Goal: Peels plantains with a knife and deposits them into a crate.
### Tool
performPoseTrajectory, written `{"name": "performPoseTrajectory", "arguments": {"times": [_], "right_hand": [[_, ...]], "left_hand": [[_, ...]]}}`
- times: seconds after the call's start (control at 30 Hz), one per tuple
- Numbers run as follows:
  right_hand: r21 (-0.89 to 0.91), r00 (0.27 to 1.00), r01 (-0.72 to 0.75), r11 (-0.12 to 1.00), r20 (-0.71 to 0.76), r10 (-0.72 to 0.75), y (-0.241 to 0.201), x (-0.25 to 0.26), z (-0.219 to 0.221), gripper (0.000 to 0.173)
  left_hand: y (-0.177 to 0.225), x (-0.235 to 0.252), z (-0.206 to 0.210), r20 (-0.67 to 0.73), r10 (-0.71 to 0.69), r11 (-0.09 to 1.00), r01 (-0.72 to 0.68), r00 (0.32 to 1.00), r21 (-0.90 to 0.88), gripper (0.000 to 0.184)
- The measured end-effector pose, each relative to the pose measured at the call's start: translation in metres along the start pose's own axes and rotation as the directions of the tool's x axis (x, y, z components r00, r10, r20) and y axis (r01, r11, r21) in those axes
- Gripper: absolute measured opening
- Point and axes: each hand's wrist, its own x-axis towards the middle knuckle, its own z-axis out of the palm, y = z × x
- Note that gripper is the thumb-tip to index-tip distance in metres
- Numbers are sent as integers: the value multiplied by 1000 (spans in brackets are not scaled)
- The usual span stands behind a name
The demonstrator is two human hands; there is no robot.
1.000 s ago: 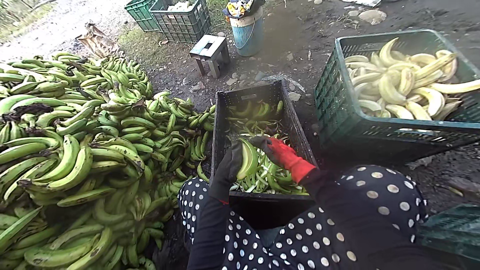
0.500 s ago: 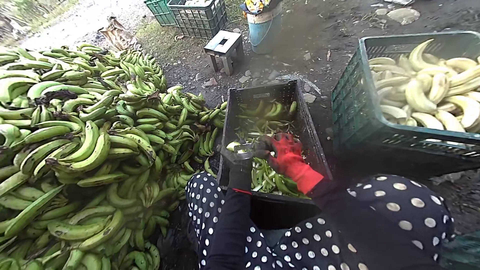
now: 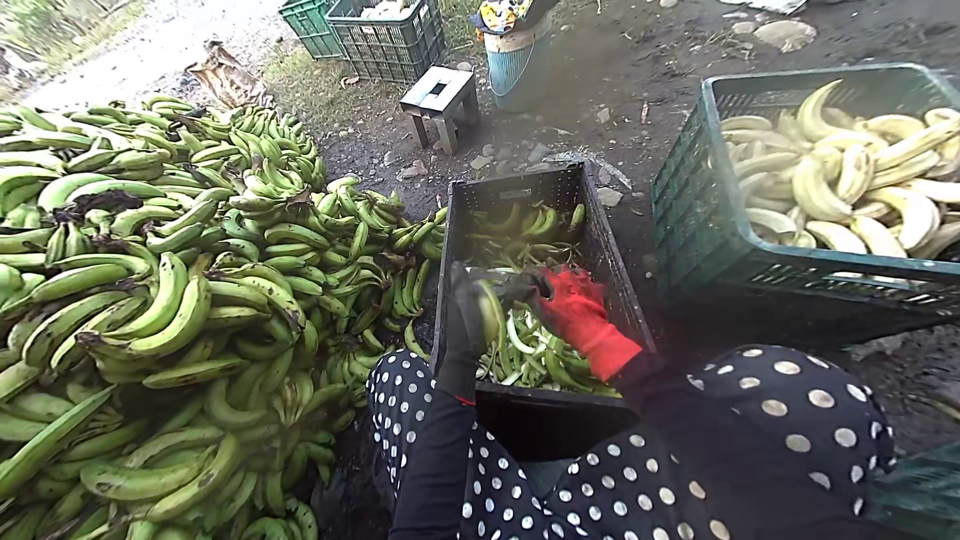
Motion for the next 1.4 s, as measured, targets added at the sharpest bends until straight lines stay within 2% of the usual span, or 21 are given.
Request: {"name": "performPoseTrajectory", "arguments": {"times": [0.07, 0.13, 0.23, 0.3, 0.37, 0.43, 0.47, 0.57, 0.67, 0.7, 0.77, 0.83, 0.9, 0.93, 1.0, 1.03, 1.1, 1.13, 1.23, 1.3, 1.4], "right_hand": [[78, 993, -33, 996, 116, 24, 4, 5, -4, 42], [97, 979, -43, 994, 202, 22, 10, 7, -5, 43], [110, 980, -79, 991, 188, 57, 16, 10, 0, 43], [102, 982, -128, 986, 151, 112, 21, 14, -1, 44], [126, 987, -126, 984, 116, 111, 26, 15, 1, 42], [172, 996, -78, 982, 63, 68, 27, 13, 1, 44], [154, 999, -19, 988, 34, 14, 26, 12, 2, 46], [-29, 972, 236, 971, 32, -235, 21, 0, 5, 54], [-160, 904, 420, 893, -9, -427, 24, -4, 14, 60], [-165, 899, 425, 890, -38, -436, 23, -6, 15, 59], [-163, 916, 382, 910, -64, -396, 20, -8, 14, 59], [-130, 951, 305, 944, -13, -309, 13, -10, 11, 60], [-46, 981, 194, 980, 14, -193, 7, -9, 13, 56], [38, 991, 125, 991, 34, -126, 5, -6, 14, 53], [212, 994, -1, 977, 103, -21, 9, 4, 19, 48], [276, 991, -32, 961, 131, -5, 16, 9, 22, 47], [317, 986, -49, 947, 166, -4, 28, 15, 21, 47], [326, 987, -49, 944, 161, -4, 32, 15, 21, 48], [368, 996, -23, 929, 89, -11, 38, 14, 19, 44], [288, 993, 101, 952, 35, -116, 38, 14, 12, 45], [35, 941, 336, 941, 17, -337, 31, 4, 1, 65]], "left_hand": [[14, -8, -1, 143, 48, 994, -62, 989, 95, 63], [23, -10, 1, 181, 31, 993, -50, 983, 106, 57], [27, -10, -1, 283, -35, 958, -48, 959, 282, 60], [33, -11, 7, 380, -90, 958, -24, 921, 285, 60], [26, -10, 17, 321, -129, 988, 148, 938, -35, 54], [19, -2, 22, 240, -235, 836, 322, 942, -444, 55], [17, 4, 22, 217, -270, 730, 346, 938, -590, 58], [5, 7, 6, 194, -239, 658, 306, 951, -688, 43], [15, 6, -8, 353, -365, 425, 492, 861, -760, 54], [17, 7, -10, 356, -386, 413, 505, 851, -758, 53], [20, 6, -10, 282, -391, 490, 457, 876, -742, 48], [18, 7, -8, 163, -312, 650, 335, 936, -682, 39], [21, 10, 2, 20, -268, 814, 237, 963, -531, 38], [19, 8, 4, -20, -173, 915, 153, 985, -375, 42], [19, -1, 5, 60, 2, 1000, -1, 998, -21, 59], [22, -4, 8, 133, 20, 998, -28, 991, 57, 66], [29, -8, 18, 241, -67, 998, 65, 968, 14, 64], [32, -8, 22, 257, -117, 986, 143, 959, -83, 60], [32, -1, 21, 276, -245, 771, 360, 929, -525, 58], [23, 7, 12, 330, -167, 659, 354, 929, -664, 50], [14, 8, -3, 245, -74, 690, 227, 967, -687, 38]]}}
